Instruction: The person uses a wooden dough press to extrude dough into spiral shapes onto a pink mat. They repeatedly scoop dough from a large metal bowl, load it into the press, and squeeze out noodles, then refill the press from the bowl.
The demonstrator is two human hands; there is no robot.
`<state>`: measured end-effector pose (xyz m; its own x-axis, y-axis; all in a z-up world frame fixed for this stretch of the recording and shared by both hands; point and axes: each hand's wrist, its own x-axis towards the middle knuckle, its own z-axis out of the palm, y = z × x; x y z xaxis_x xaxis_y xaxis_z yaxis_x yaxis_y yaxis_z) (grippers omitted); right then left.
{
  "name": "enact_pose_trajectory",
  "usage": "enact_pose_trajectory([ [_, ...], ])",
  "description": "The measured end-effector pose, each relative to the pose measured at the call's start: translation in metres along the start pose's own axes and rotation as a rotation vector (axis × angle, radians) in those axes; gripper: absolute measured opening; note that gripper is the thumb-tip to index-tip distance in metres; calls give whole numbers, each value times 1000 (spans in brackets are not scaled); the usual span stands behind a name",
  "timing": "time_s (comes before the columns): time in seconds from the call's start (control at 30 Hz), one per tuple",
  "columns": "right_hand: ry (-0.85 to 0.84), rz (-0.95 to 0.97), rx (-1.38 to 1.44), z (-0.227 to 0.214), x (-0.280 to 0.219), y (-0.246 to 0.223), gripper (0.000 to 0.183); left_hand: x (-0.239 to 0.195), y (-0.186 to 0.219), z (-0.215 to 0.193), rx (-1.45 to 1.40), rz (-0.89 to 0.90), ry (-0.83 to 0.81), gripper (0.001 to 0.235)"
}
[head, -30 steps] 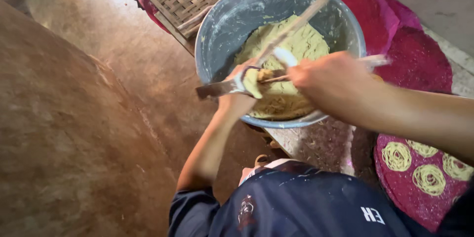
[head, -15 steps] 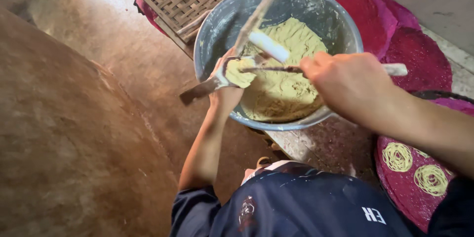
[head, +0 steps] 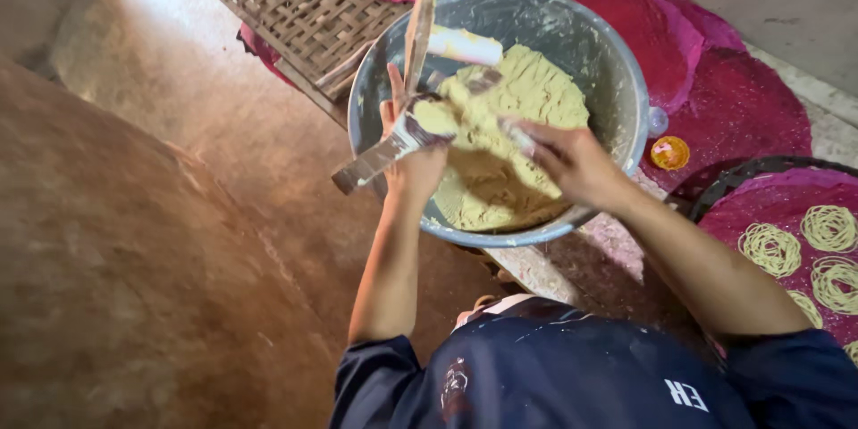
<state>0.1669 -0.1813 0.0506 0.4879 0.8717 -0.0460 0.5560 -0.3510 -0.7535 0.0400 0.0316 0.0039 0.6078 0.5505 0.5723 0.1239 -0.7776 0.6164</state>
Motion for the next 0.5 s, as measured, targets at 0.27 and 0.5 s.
enact_pose_trajectory([
  [0.27,120,-295,-30,42,5,14,50,12,-31,21,57,-59,29,93],
  [0.5,-336,357,-9,13,19,24,64,9,-61,13,-873,-425,7,39],
])
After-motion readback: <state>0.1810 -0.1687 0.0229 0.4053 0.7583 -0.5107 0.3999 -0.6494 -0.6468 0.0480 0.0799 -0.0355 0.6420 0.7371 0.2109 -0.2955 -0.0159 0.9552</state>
